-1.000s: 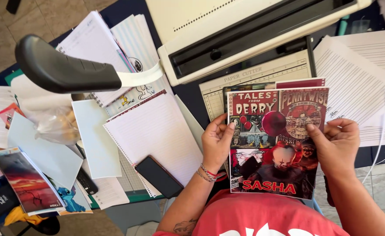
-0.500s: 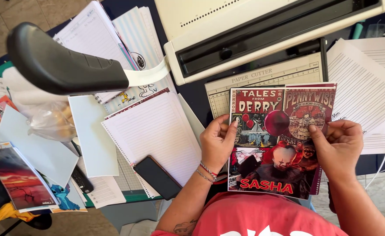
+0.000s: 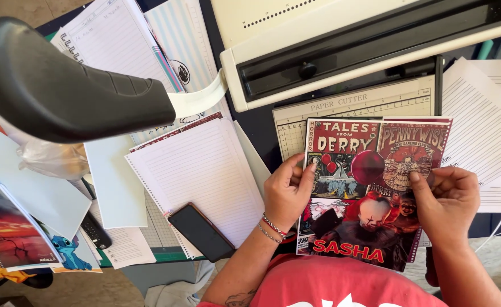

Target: The person peels a protective backing off a small sticker and places it onto a printed sheet featuring a collage of images. They then smooth the sticker down with their fingers to ensure it adheres properly.

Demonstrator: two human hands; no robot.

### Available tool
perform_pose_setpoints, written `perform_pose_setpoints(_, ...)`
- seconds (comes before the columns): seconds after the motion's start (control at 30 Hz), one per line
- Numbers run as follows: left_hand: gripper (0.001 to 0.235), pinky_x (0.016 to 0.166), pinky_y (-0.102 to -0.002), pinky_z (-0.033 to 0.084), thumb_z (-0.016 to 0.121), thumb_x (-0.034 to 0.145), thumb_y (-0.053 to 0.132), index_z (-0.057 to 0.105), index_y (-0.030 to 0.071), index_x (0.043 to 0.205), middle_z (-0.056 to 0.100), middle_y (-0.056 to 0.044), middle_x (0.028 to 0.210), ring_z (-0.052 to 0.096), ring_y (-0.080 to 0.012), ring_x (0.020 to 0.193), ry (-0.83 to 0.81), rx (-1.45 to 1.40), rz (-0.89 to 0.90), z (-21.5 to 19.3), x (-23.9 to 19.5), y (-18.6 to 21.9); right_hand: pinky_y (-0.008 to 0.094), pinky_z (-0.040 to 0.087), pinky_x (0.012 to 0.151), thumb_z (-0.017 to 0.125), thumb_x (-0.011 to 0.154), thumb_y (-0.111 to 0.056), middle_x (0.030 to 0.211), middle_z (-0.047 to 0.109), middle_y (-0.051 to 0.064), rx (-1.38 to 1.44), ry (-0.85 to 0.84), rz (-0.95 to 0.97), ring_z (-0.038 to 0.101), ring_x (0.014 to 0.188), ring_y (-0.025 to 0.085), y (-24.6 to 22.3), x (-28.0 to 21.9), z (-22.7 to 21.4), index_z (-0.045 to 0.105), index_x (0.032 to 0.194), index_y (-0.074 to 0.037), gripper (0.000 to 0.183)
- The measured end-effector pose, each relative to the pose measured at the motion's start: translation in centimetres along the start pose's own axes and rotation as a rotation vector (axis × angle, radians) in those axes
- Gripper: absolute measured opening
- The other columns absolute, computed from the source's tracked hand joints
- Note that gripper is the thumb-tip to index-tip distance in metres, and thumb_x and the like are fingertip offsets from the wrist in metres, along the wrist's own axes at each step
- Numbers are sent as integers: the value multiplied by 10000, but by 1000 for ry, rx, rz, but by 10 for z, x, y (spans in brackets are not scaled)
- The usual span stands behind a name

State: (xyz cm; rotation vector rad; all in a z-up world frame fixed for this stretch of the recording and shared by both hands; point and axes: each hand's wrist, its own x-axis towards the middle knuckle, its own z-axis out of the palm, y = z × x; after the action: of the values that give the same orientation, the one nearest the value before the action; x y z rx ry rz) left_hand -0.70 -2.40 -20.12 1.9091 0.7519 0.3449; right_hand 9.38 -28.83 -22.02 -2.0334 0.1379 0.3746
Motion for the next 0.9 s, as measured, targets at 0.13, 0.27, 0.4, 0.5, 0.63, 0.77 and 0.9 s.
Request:
perform_pose_setpoints(0.13, 234, 570, -254, 572, 741, 956, 165, 702, 17, 1134, 654, 1, 683, 590, -100, 534, 2, 27, 21, 0, 0, -1, 175, 381, 659, 750, 1057, -6, 860, 549, 45, -18, -8, 3, 527, 757, 57, -4, -1, 0, 464, 1231, -64, 341)
perform_pose_setpoints(0.27, 221, 582, -269, 571, 737, 960, 168, 698, 24, 1123, 647, 11, 676, 591, -107, 531, 14, 58, 45, 0, 0, -2, 184, 251, 565, 693, 1052, 7, 706, 406, -13, -5, -61, -75, 358, 611, 23, -22, 0, 5, 480, 1281, -83, 325)
perform_pose_setpoints(0.4, 222, 584, -266, 570, 745, 956, 172, 703, 28, 1120, 639, 17, 677, 585, -106, 532, 32, 81, 59, 2, -2, -4, 192, 489, 792, 710, 1060, 17, 1040, 656, 121, 26, -38, -38, 605, 900, 87, -6, -2, 1, 561, 1450, -28, 420)
perform_pose_setpoints(0.5, 241, 581, -268, 565, 738, 963, 178, 694, 33, 1151, 634, 22, 678, 583, -110, 536, 22, 94, 62, 2, -3, -5, 191, 481, 872, 712, 1060, 37, 1042, 605, 68, -12, -40, -104, 556, 942, 75, -6, -2, 0, 583, 1493, 36, 451)
perform_pose_setpoints(0.63, 237, 573, -274, 561, 744, 958, 161, 688, 29, 1147, 636, 13, 674, 580, -116, 529, 36, 107, 87, 3, -3, -7, 213, 373, 692, 770, 1058, 35, 908, 486, 17, -217, -24, -214, 417, 744, 70, -8, -2, -4, 647, 1470, 59, 431)
perform_pose_setpoints(0.77, 236, 569, -271, 555, 749, 952, 132, 683, 38, 1159, 625, 13, 666, 561, -114, 521, 32, 92, 76, 3, -3, -7, 251, 425, 715, 808, 1043, 22, 932, 564, 80, -317, -38, -303, 474, 750, 115, 1, 1, -10, 671, 1469, 95, 454)
perform_pose_setpoints(0.9, 259, 565, -276, 569, 745, 955, 131, 670, 19, 1176, 642, 2, 686, 580, -123, 531, 32, 119, 126, 1, -6, -10, 252, 429, 709, 792, 1041, 34, 924, 555, 79, -299, -58, -306, 478, 751, 108, 2, -2, -14, 660, 1459, 91, 443)
